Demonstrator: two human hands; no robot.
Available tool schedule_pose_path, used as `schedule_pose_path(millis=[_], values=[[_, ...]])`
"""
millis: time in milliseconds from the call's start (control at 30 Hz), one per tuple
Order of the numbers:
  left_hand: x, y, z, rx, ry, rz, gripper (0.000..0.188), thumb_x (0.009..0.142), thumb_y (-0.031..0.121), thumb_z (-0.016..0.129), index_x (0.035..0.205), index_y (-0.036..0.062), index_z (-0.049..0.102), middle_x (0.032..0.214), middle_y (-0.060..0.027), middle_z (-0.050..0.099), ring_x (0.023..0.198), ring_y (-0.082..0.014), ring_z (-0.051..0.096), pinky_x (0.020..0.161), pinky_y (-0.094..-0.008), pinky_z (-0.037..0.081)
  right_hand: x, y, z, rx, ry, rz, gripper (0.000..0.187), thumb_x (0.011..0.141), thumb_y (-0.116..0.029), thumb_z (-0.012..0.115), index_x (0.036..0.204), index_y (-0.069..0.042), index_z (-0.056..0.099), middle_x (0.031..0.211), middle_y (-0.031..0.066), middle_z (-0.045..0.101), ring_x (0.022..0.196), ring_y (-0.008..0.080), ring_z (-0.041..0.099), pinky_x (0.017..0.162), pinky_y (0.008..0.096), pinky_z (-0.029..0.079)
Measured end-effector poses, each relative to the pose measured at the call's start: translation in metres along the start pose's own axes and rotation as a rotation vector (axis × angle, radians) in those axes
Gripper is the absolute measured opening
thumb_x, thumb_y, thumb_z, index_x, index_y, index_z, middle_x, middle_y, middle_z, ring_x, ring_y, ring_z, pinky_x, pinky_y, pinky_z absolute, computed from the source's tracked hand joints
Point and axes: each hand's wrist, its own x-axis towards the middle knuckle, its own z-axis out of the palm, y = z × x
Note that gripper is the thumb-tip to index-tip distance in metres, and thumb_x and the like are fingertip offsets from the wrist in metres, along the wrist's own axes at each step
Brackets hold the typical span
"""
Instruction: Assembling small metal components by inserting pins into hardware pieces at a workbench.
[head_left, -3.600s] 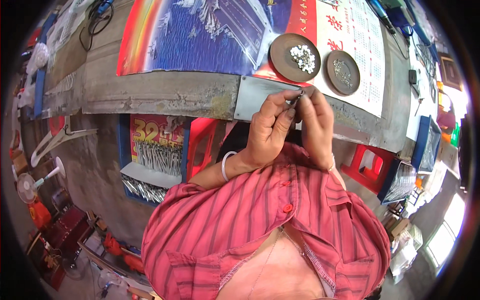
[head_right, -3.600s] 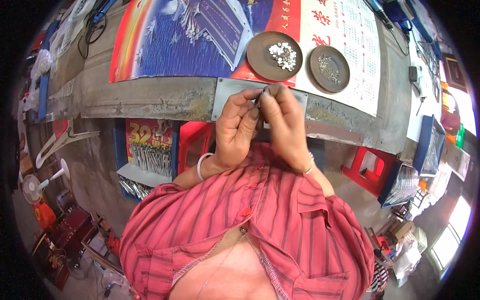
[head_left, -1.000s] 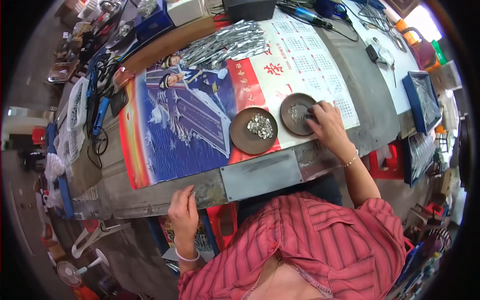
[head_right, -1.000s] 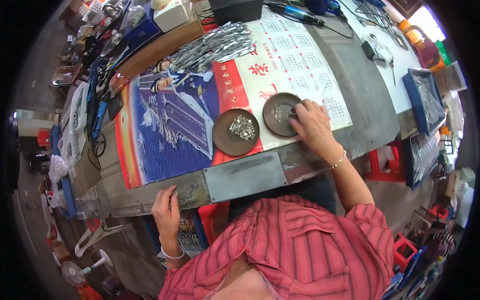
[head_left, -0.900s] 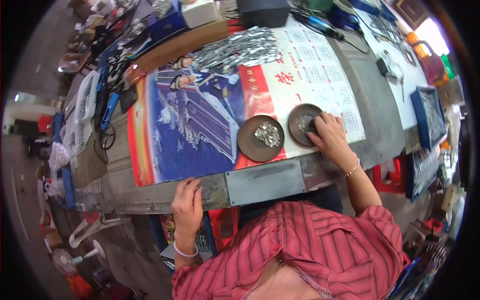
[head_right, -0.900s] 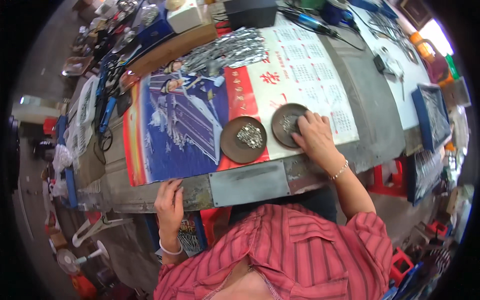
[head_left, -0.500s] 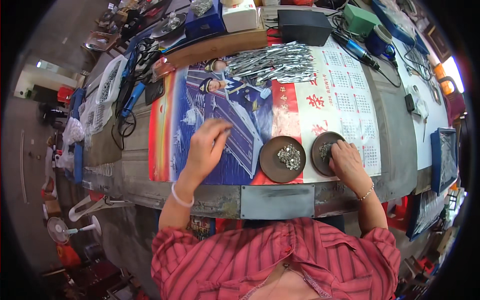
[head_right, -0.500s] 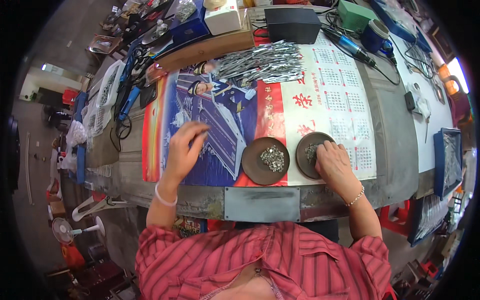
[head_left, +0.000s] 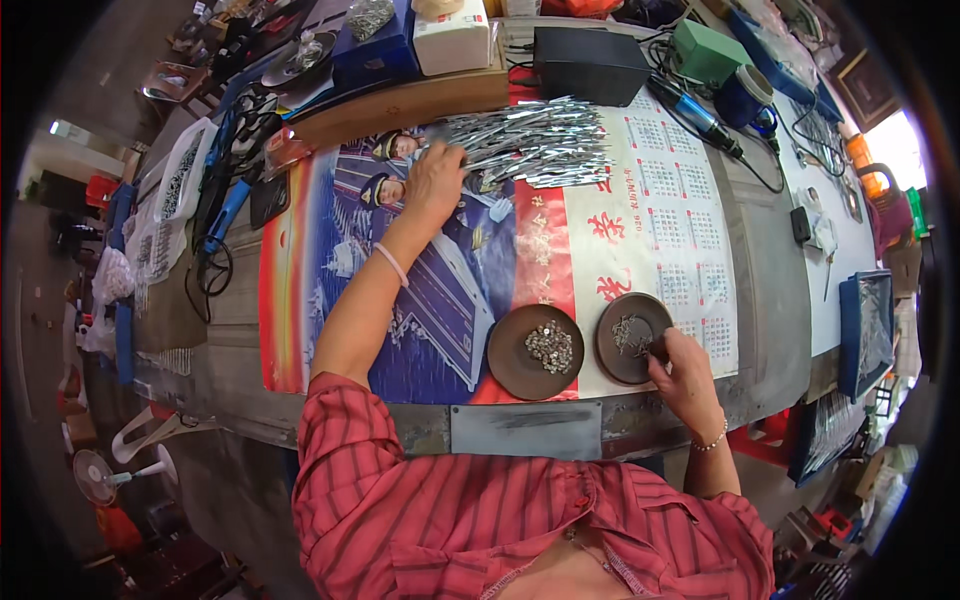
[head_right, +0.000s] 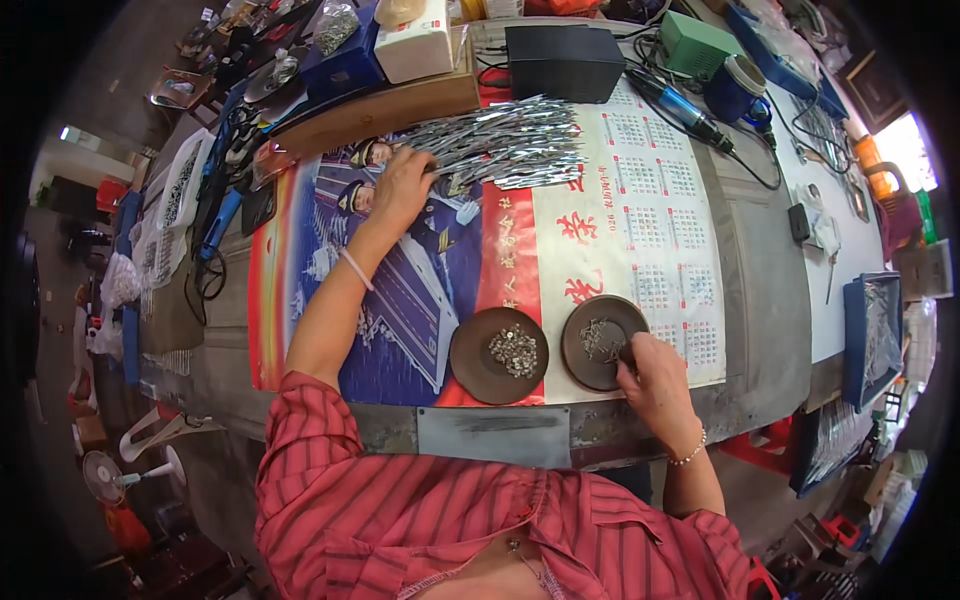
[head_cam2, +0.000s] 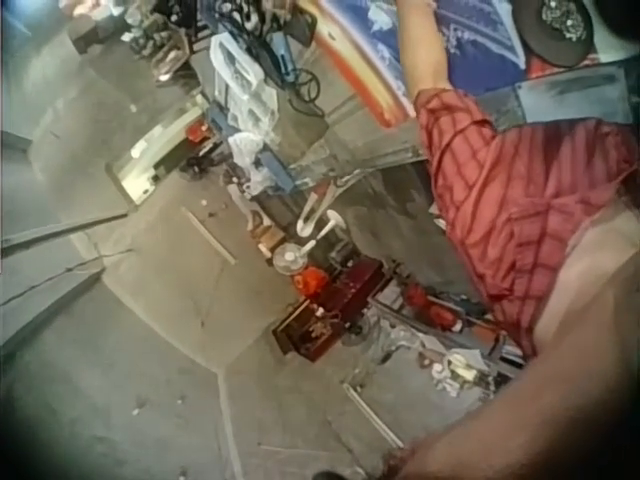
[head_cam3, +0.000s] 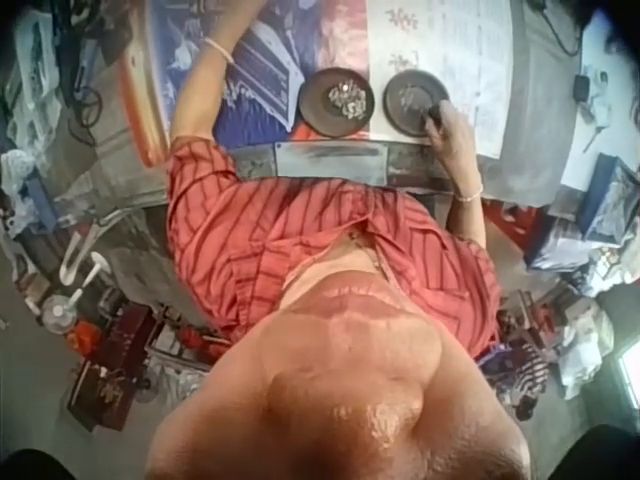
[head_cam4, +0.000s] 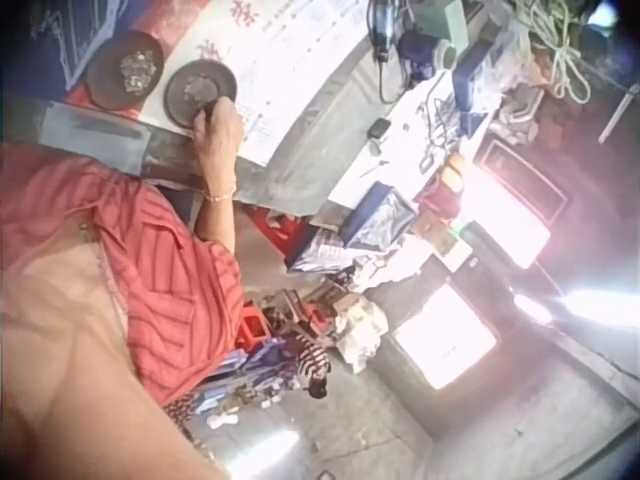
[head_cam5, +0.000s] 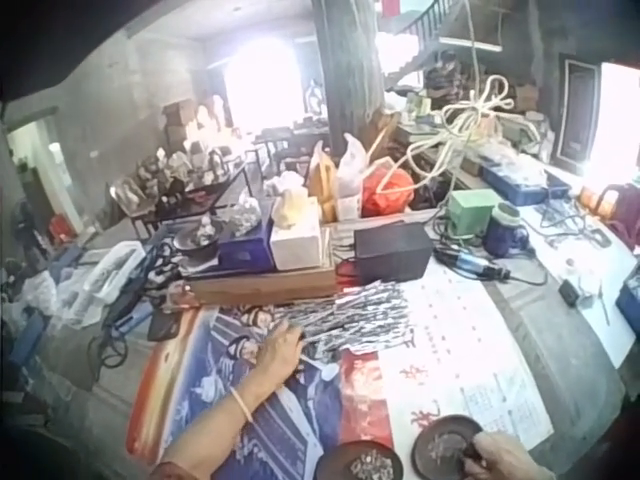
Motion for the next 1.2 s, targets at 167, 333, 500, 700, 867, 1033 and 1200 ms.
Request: schedule_pose_path(millis=[167, 333, 500, 700, 867, 1033, 1200], values=[[-0.007, -0.014, -0.017, -0.083, -0.11, -0.003, 0.02, 0.074, 0.015, 0.07, 0.085, 0.0025, 0.059, 0.088, -0.015, 0.057, 0.087, -0.0344, 0.057, 0.074, -0.0425, 0.046, 0.001, 0.002, 0.0, 0.054, 0.028, 0.002, 0.021, 0.074, -0.005, 0.063, 0.083, -0.002, 0.044, 0.075, 0.0164, 0.051, 0.073, 0.0368, 0.051, 0.064, 0.0432, 0.041], [-0.029, -0.025, -0.044, -0.039, -0.249, -0.064, 0.021, 0.074, 0.016, 0.069, 0.082, 0.0006, 0.057, 0.085, -0.0158, 0.058, 0.085, -0.0345, 0.057, 0.075, -0.042, 0.045, 0.005, -0.003, -0.001, 0.113, 0.051, -0.028, 0.019, 0.074, -0.002, 0.062, 0.089, -0.001, 0.05, 0.08, 0.016, 0.054, 0.076, 0.0362, 0.054, 0.066, 0.0414, 0.043], [-0.054, -0.028, -0.072, -0.052, -0.323, -0.047, 0.023, 0.072, 0.015, 0.071, 0.082, -0.0004, 0.058, 0.088, -0.0164, 0.059, 0.088, -0.0351, 0.057, 0.075, -0.0426, 0.045, 0.008, -0.008, -0.001, 0.174, 0.079, -0.058, 0.019, 0.075, 0.001, 0.059, 0.094, 0.0, 0.056, 0.084, 0.0153, 0.056, 0.077, 0.0356, 0.056, 0.066, 0.0398, 0.044], [-0.072, -0.02, -0.089, -0.099, -0.323, -0.038, 0.025, 0.077, 0.02, 0.067, 0.088, -0.0016, 0.061, 0.095, -0.0196, 0.061, 0.093, -0.0353, 0.058, 0.081, -0.0413, 0.045, 0.006, -0.014, 0.003, 0.125, 0.106, -0.067, 0.021, 0.078, 0.002, 0.058, 0.098, 0.0, 0.057, 0.084, 0.0157, 0.055, 0.075, 0.0353, 0.056, 0.064, 0.0392, 0.044], [-0.065, -0.011, -0.07, -0.141, -0.348, -0.182, 0.029, 0.075, 0.022, 0.069, 0.089, -0.0018, 0.061, 0.091, -0.019, 0.063, 0.089, -0.0349, 0.061, 0.079, -0.0399, 0.047, 0.006, -0.016, 0.01, 0.161, 0.196, -0.058, 0.018, 0.079, 0.003, 0.057, 0.097, 0.001, 0.058, 0.086, 0.0156, 0.058, 0.074, 0.0345, 0.058, 0.064, 0.0371, 0.045], [-0.072, -0.004, -0.056, -0.307, -0.495, -0.256, 0.033, 0.069, 0.022, 0.075, 0.089, -0.0007, 0.061, 0.09, -0.0171, 0.064, 0.086, -0.031, 0.063, 0.075, -0.038, 0.048, -0.001, -0.016, 0.015, 0.192, 0.248, -0.021, 0.013, 0.079, 0.004, 0.057, 0.092, 0.002, 0.059, 0.083, 0.0159, 0.06, 0.072, 0.0308, 0.06, 0.063, 0.034, 0.046], [-0.086, 0.016, -0.058, -0.349, -0.507, -0.178, 0.031, 0.068, 0.019, 0.076, 0.087, 0.0005, 0.06, 0.087, -0.0155, 0.065, 0.083, -0.0299, 0.063, 0.074, -0.0361, 0.048, -0.004, -0.01, 0.024, 0.268, 0.292, 0.027, 0.009, 0.079, 0.001, 0.06, 0.088, 0.002, 0.059, 0.075, 0.0166, 0.062, 0.067, 0.0293, 0.062, 0.061, 0.0324, 0.047]])
